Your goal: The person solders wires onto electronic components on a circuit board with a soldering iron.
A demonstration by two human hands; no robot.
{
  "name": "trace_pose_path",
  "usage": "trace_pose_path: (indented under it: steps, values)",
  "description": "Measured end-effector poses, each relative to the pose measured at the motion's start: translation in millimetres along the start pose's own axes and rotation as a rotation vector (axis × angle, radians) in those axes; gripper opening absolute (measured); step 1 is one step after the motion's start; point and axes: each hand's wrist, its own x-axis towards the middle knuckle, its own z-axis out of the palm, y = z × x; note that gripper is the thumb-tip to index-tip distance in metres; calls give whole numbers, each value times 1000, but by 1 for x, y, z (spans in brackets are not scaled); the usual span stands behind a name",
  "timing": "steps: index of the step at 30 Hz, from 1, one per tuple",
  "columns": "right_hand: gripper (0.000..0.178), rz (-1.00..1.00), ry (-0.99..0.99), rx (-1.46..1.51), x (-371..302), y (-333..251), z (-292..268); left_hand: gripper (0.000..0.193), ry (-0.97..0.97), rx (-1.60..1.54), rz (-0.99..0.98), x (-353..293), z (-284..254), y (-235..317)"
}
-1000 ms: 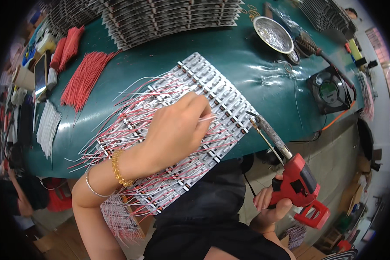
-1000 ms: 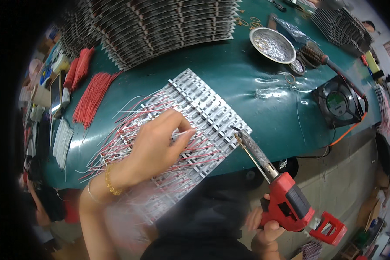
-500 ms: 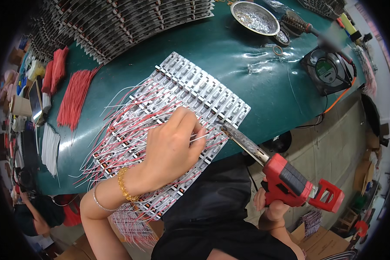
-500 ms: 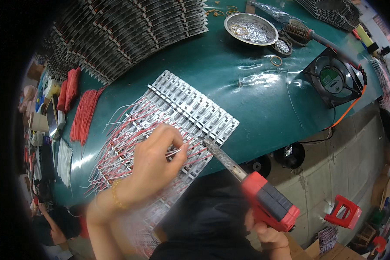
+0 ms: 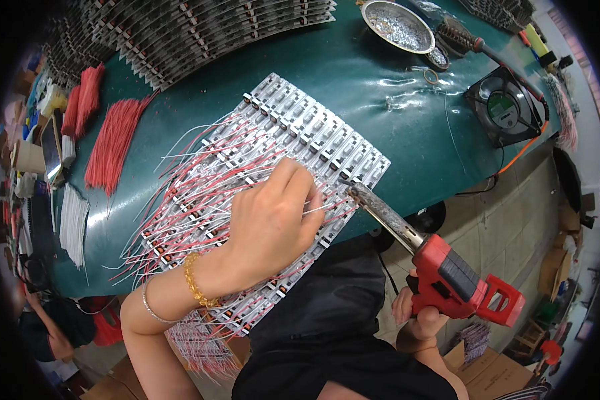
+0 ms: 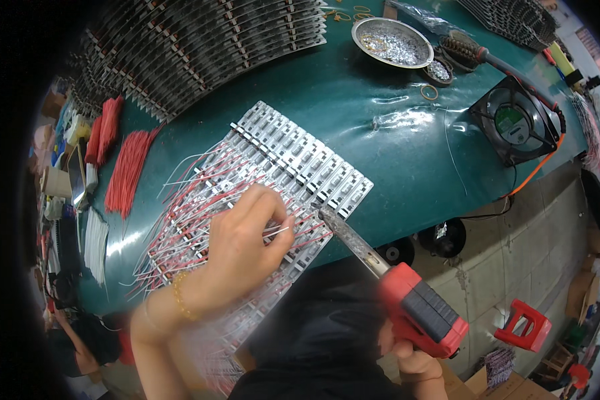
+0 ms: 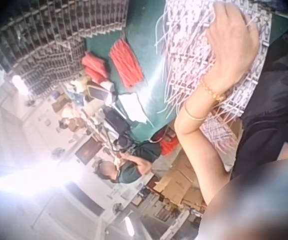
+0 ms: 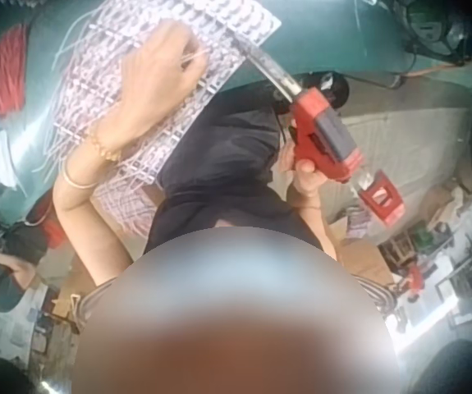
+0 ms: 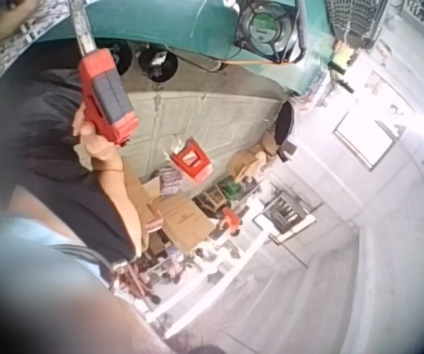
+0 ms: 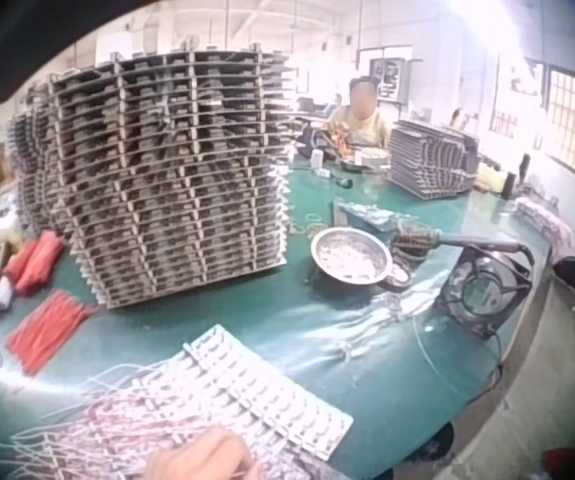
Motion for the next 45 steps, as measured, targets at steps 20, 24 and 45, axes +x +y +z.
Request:
trace_pose_path:
  steps: [20,24,45]
  values:
    - [93,-70,15,37,-5,0,-7,13,45,-87,-8,-1,4,6]
    - [90,-68,16,20,-8,5,-10,13,-15,-28,2,-4,9,12]
    - [81,-120,-1,25,-1,4,-1,13,16,27,27,-4,10,11]
